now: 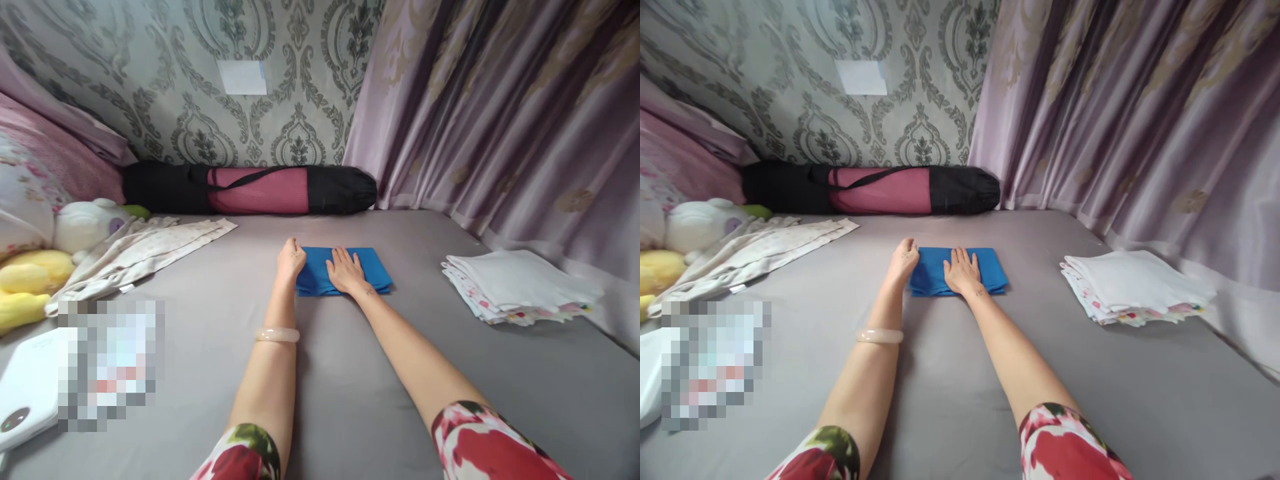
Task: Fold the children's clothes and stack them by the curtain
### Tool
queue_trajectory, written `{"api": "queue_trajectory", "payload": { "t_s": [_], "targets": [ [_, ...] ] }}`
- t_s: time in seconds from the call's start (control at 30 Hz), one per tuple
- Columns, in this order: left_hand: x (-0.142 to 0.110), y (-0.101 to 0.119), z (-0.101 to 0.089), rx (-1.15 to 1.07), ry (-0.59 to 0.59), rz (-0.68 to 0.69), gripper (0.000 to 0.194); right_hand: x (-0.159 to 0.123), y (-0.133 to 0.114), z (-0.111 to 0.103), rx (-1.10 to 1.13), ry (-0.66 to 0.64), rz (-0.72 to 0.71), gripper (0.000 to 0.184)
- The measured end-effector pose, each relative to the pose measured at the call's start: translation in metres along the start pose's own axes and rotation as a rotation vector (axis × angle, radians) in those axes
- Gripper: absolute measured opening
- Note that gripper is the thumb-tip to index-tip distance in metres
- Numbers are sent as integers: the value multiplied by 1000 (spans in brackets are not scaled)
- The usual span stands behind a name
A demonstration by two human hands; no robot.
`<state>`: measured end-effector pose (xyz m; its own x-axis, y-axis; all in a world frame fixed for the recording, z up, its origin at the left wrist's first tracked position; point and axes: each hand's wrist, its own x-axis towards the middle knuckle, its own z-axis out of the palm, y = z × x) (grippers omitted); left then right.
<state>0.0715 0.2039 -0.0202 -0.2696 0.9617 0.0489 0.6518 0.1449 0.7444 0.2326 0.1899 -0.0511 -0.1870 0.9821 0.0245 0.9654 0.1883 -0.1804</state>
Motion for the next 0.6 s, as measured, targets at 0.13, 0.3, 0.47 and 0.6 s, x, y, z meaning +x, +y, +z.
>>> {"api": "queue_trajectory", "payload": {
  "t_s": [0.13, 0.3, 0.47, 0.6],
  "targets": [
    [6, -7, -5, -61, 51, -59, 44, 4, -3, -7, 10, -42, 16, 61],
    [8, -11, -6, -123, 82, -75, 45, 12, -27, -13, 56, 1, -14, 62],
    [11, -16, -5, -124, 98, -87, 46, 9, -46, 0, 75, 11, -19, 62],
    [12, -19, -5, -148, 93, -81, 45, 7, -45, 6, 76, 13, -14, 62]
  ]
}}
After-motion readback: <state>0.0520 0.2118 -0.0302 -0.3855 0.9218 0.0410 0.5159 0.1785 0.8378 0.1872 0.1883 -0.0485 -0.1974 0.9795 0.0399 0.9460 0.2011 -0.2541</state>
